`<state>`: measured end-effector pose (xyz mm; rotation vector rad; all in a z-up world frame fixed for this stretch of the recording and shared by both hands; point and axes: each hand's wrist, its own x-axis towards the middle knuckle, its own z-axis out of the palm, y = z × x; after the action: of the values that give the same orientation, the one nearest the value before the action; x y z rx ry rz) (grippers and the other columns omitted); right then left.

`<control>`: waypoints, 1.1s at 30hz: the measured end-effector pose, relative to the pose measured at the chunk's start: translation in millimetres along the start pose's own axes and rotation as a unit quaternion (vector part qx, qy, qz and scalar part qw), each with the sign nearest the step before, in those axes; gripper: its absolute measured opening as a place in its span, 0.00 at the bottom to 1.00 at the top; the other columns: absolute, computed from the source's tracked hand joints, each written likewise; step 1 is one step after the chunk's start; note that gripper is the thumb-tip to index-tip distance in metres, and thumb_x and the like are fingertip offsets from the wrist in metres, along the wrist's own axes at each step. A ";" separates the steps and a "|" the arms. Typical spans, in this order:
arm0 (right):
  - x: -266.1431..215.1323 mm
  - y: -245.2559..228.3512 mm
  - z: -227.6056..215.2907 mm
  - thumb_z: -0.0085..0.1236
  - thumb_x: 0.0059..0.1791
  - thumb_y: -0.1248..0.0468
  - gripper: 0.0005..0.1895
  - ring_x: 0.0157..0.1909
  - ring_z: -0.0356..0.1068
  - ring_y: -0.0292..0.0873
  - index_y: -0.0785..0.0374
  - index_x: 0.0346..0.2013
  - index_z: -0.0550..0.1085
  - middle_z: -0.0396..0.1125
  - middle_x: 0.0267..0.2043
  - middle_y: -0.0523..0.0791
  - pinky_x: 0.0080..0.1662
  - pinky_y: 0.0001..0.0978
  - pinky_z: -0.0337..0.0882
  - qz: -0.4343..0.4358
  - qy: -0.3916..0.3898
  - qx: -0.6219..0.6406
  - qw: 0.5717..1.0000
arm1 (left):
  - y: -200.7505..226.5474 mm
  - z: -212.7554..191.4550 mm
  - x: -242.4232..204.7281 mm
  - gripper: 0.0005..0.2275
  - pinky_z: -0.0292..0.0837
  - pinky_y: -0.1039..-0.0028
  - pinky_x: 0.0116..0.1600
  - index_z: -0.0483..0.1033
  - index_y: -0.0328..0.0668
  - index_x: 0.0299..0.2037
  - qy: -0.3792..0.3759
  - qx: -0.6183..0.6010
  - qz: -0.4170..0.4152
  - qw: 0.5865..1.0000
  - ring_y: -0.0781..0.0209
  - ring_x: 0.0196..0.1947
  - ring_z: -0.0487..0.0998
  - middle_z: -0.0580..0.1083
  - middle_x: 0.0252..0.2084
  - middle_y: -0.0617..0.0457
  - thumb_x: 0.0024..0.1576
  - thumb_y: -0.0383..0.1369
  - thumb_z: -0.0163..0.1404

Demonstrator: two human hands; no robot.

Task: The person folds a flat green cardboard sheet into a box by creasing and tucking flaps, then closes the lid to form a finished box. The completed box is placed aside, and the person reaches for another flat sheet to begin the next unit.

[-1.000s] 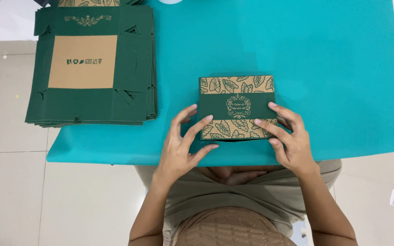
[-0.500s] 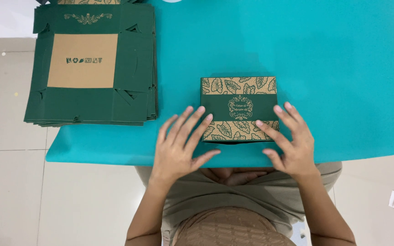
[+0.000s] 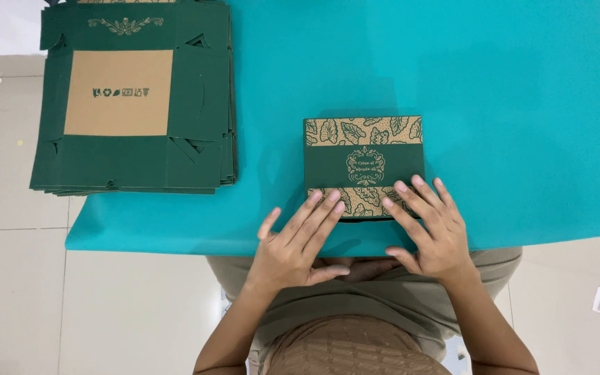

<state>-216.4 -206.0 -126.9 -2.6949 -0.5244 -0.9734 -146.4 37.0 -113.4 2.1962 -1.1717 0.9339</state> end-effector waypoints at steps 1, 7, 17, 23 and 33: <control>1.6 -0.3 0.0 0.32 0.52 0.36 0.34 0.67 0.61 0.53 0.50 0.59 0.73 0.65 0.63 0.46 0.68 0.54 0.57 -0.003 0.007 0.003 1.000 | 0.0 -0.4 0.7 0.35 0.36 0.57 0.75 0.68 0.49 0.65 0.007 -0.007 -0.002 1.000 0.63 0.66 0.68 0.68 0.66 0.58 0.58 0.64 0.29; 5.7 4.5 -2.4 0.33 0.54 0.45 0.25 0.60 0.68 0.48 0.47 0.52 0.77 0.70 0.57 0.41 0.63 0.53 0.65 -0.035 0.025 -0.035 0.998 | 1.2 2.3 6.7 0.23 0.57 0.58 0.67 0.76 0.48 0.57 0.050 0.028 0.006 0.998 0.63 0.56 0.76 0.75 0.57 0.57 0.63 0.49 0.33; 105.8 -7.2 -34.2 0.27 0.57 0.54 0.33 0.77 0.29 0.58 0.65 0.74 0.45 0.35 0.78 0.56 0.70 0.57 0.26 0.172 -0.169 0.151 0.959 | -7.7 -5.8 101.2 0.23 0.37 0.51 0.74 0.58 0.24 0.67 -0.161 -0.107 -0.130 0.972 0.38 0.73 0.50 0.54 0.71 0.31 0.62 0.28 0.34; 115.5 -2.1 -21.9 0.25 0.58 0.50 0.34 0.77 0.25 0.57 0.69 0.73 0.44 0.33 0.78 0.56 0.70 0.52 0.21 0.155 -0.263 0.068 0.950 | -10.4 13.1 97.2 0.25 0.25 0.51 0.75 0.43 0.29 0.73 -0.255 -0.046 -0.133 0.957 0.41 0.76 0.37 0.41 0.76 0.37 0.66 0.31 0.29; 109.9 2.2 -20.6 0.30 0.55 0.50 0.35 0.77 0.26 0.54 0.63 0.73 0.44 0.31 0.78 0.53 0.71 0.49 0.27 0.207 -0.256 0.130 0.935 | -14.2 1.0 102.6 0.27 0.32 0.43 0.72 0.43 0.33 0.73 -0.256 -0.202 -0.195 0.925 0.35 0.74 0.36 0.39 0.76 0.37 0.62 0.29 0.32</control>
<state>-148.6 -187.0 -40.0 -2.6342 -0.1337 -0.0760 -92.9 -10.1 -38.2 2.2505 -0.9616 -0.0595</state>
